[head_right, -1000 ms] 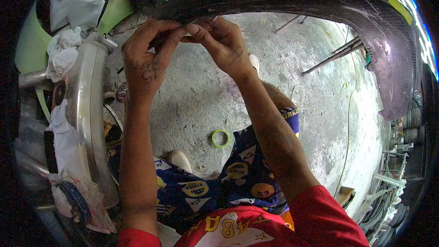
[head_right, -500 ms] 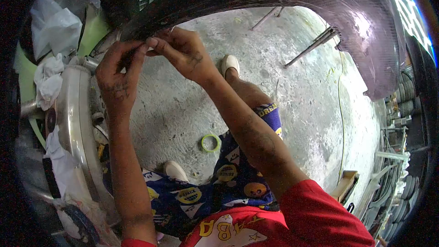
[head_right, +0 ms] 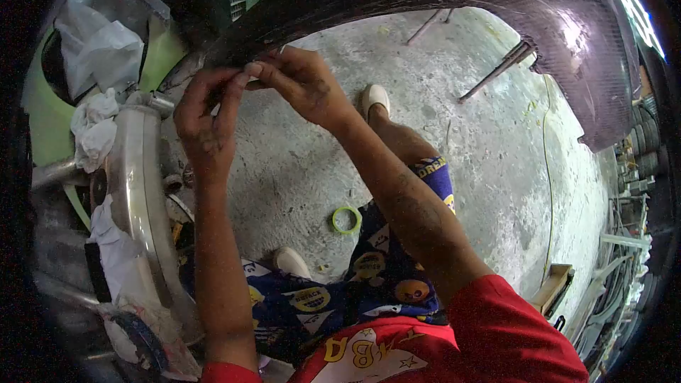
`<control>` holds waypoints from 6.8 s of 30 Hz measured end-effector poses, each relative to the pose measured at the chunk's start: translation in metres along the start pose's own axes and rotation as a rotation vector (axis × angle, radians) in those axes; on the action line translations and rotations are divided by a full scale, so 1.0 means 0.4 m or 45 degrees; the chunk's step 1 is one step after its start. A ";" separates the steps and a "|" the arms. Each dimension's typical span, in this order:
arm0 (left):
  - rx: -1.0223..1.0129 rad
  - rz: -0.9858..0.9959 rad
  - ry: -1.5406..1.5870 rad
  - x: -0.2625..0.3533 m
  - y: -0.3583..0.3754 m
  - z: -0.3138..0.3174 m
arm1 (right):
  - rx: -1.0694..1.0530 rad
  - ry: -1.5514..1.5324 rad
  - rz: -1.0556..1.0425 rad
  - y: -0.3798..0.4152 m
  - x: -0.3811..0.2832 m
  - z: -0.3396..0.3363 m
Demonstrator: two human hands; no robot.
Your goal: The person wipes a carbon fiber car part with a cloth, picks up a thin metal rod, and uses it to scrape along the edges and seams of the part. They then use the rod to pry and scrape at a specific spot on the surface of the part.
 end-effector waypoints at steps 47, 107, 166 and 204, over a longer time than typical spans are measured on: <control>0.061 0.009 -0.060 0.013 0.018 0.043 | 0.024 0.082 -0.091 0.007 -0.023 -0.016; -0.574 -0.114 -0.171 0.646 0.162 0.168 | 0.234 0.497 -0.396 0.276 -0.341 -0.403; -0.302 0.506 0.704 0.802 -0.062 0.547 | 1.000 -0.627 -0.139 0.605 -0.480 -0.499; -0.414 -0.479 0.554 0.447 0.261 0.439 | 0.582 0.020 0.132 0.468 -0.498 -0.497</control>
Point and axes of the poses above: each hand's wrist, its own y-axis away from the middle knuckle, its own z-axis out of the palm, x = y × z, the point moved 6 cm from there along -y, towards the middle knuckle, and after that the axes turned 2 degrees about z, right-handed, at the moved point
